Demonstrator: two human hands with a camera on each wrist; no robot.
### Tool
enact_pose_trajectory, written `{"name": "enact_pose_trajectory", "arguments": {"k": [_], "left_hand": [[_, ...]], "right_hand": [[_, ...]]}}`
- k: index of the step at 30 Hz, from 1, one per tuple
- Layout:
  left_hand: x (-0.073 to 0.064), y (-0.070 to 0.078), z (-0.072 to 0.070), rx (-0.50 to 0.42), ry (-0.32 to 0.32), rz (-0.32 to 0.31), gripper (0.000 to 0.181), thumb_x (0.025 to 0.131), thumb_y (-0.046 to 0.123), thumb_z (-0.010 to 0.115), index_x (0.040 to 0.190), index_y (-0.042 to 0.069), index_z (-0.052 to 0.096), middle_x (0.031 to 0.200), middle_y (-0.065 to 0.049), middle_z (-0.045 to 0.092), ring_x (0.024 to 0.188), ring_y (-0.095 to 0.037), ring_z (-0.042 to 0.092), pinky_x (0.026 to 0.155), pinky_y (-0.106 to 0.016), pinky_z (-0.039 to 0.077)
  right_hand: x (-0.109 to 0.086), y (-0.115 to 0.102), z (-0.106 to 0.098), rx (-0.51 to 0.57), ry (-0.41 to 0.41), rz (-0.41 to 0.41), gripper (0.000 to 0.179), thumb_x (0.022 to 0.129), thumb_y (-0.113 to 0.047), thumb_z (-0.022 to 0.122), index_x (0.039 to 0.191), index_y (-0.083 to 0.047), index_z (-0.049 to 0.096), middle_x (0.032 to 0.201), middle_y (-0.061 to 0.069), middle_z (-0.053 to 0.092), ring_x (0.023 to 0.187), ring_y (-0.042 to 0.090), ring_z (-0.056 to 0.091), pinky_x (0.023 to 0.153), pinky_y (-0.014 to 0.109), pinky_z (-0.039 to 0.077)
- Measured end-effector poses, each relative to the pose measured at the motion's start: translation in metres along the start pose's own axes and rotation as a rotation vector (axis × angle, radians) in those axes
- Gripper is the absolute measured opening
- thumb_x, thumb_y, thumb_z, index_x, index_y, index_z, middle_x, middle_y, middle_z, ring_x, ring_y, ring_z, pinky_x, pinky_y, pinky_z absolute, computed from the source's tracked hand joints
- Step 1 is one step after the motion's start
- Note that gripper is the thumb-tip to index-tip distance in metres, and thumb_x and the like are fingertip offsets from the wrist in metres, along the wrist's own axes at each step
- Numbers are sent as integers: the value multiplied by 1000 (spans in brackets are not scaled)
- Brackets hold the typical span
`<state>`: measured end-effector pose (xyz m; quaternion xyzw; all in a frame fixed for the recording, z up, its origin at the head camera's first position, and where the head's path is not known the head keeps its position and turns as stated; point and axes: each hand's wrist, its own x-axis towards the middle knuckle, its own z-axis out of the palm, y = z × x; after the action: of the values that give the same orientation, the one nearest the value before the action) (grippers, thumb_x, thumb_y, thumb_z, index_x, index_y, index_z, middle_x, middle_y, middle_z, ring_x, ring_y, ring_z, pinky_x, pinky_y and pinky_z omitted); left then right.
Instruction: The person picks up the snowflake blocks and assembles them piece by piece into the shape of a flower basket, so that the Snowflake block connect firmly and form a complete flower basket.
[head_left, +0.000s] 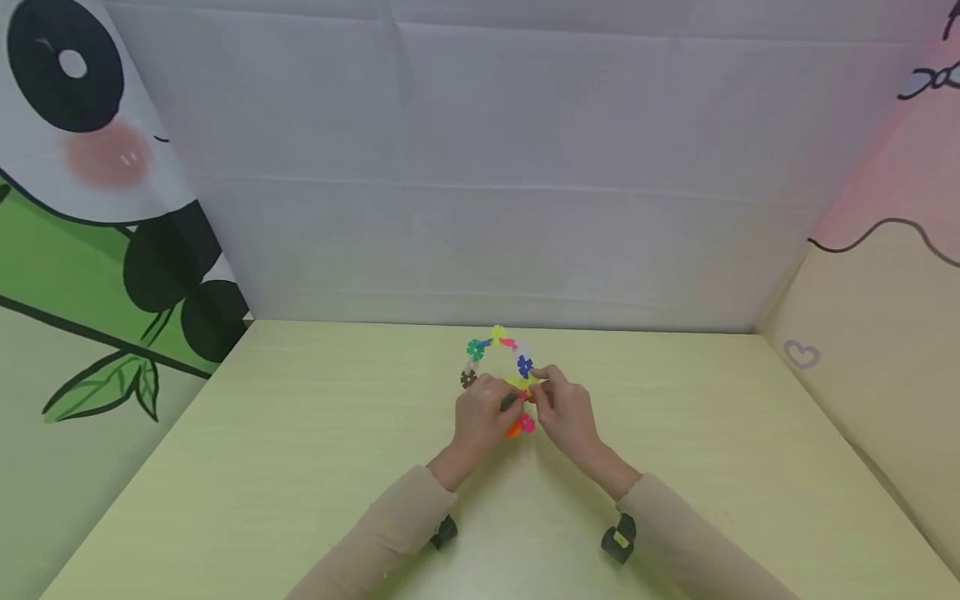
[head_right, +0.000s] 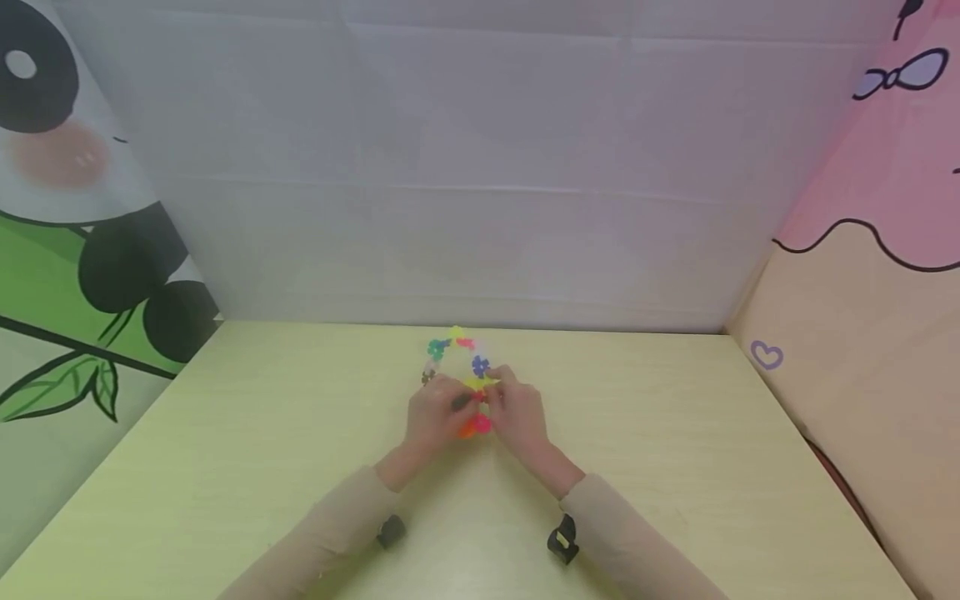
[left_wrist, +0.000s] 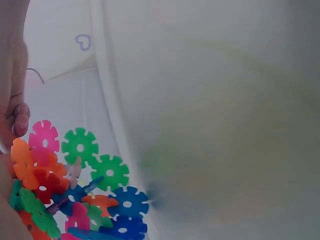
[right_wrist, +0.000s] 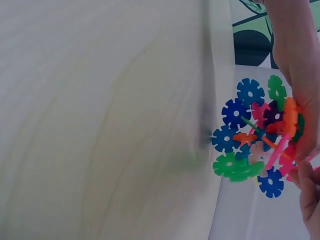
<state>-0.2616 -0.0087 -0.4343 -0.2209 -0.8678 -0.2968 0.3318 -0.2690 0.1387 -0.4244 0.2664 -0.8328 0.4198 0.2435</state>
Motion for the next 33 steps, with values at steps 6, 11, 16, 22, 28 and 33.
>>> {"name": "enact_pose_trajectory", "arguments": {"k": [6,11,16,22,28,33], "left_hand": [[2,-1,-2,-1,-37,-19,7,77,8,77,74,5,72,66,-2,64,62,-17,54,51,-20,46],[5,2,-6,5,-119,-44,8,79,12,78,77,6,73,71,-1,66,65,-17,56,55,-21,47],[5,0,-12,-24,-225,-44,15,82,21,77,89,8,75,85,-2,71,77,-19,61,60,-24,50],[-3,-15,-25,-63,-280,-26,30,77,26,81,99,6,73,95,-3,70,89,-19,61,72,-27,52],[-11,-26,-38,-167,-313,-38,31,76,23,82,100,6,72,95,-3,68,88,-19,60,74,-30,52],[-16,-39,-42,-250,-271,-171,16,78,13,80,90,8,71,87,2,67,83,-17,63,72,-32,53]], "right_hand": [[0,-3,-1,-1,-26,41,18,86,8,65,102,6,58,70,11,67,42,4,41,38,19,32],[1,-2,-7,7,-97,111,23,87,6,65,108,3,56,72,11,67,43,8,49,39,19,36],[0,6,-14,36,-149,162,23,89,5,63,111,2,55,77,9,69,49,15,56,43,22,41],[-3,20,-26,87,-216,173,17,91,5,60,107,4,56,81,11,69,57,28,61,47,24,43],[-5,34,-34,120,-271,183,12,93,3,58,104,3,55,83,12,69,59,30,61,53,25,49],[-7,45,-39,145,-305,228,12,94,3,56,105,3,53,85,13,69,60,28,60,53,25,50]]}}
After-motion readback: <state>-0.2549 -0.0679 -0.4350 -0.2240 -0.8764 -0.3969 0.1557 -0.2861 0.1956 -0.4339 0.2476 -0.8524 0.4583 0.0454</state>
